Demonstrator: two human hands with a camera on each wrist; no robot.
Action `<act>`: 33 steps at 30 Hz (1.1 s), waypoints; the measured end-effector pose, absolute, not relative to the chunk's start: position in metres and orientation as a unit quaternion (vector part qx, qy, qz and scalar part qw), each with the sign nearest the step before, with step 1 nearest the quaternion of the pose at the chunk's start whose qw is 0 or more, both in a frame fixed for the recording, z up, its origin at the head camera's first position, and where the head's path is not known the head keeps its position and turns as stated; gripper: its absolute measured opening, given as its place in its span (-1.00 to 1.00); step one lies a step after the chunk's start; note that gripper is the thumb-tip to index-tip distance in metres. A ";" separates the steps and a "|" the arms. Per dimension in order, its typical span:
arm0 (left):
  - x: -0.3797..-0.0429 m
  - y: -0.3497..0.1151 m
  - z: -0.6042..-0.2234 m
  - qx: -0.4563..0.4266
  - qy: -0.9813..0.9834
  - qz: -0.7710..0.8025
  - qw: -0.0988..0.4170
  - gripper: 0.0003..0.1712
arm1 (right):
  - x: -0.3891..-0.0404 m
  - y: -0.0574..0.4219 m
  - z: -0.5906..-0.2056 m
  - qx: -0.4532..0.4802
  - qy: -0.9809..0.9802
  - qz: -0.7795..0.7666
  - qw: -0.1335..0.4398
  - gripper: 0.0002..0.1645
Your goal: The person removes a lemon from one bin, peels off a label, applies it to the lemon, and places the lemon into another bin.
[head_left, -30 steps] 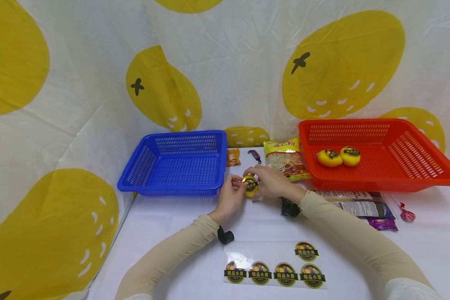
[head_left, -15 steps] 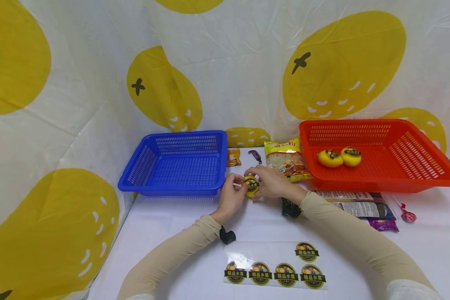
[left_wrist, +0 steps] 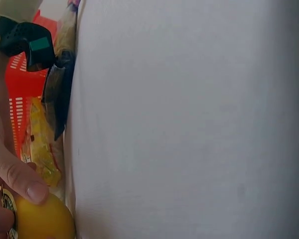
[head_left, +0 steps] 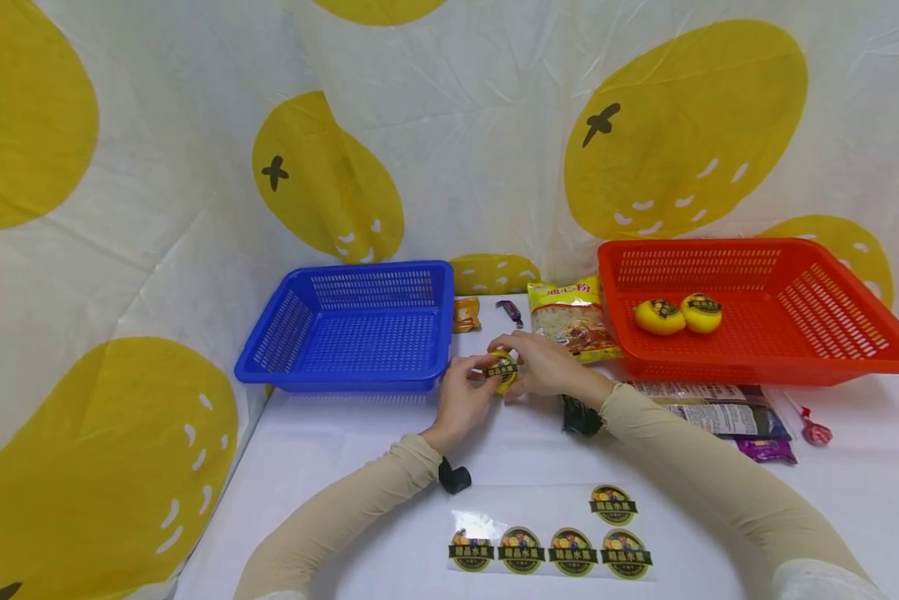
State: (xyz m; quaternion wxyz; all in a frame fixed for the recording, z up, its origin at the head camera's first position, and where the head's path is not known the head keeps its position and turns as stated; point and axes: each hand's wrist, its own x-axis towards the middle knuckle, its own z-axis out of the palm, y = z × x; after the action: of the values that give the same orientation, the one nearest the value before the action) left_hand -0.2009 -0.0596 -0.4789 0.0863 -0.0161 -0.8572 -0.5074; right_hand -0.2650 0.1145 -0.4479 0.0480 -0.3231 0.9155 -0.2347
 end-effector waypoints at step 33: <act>-0.209 -0.059 -0.484 -0.027 -0.831 -0.548 0.087 -0.68 | -0.261 0.135 -0.449 -0.322 0.906 -0.272 -0.043 -0.80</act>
State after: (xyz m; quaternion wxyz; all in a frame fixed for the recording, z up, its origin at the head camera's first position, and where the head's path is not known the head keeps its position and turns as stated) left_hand -0.2094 -0.0594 -0.4839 0.0874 -0.0273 -0.8314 -0.5481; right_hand -0.2614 0.1351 -0.4492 -0.0430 -0.3225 0.9057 -0.2718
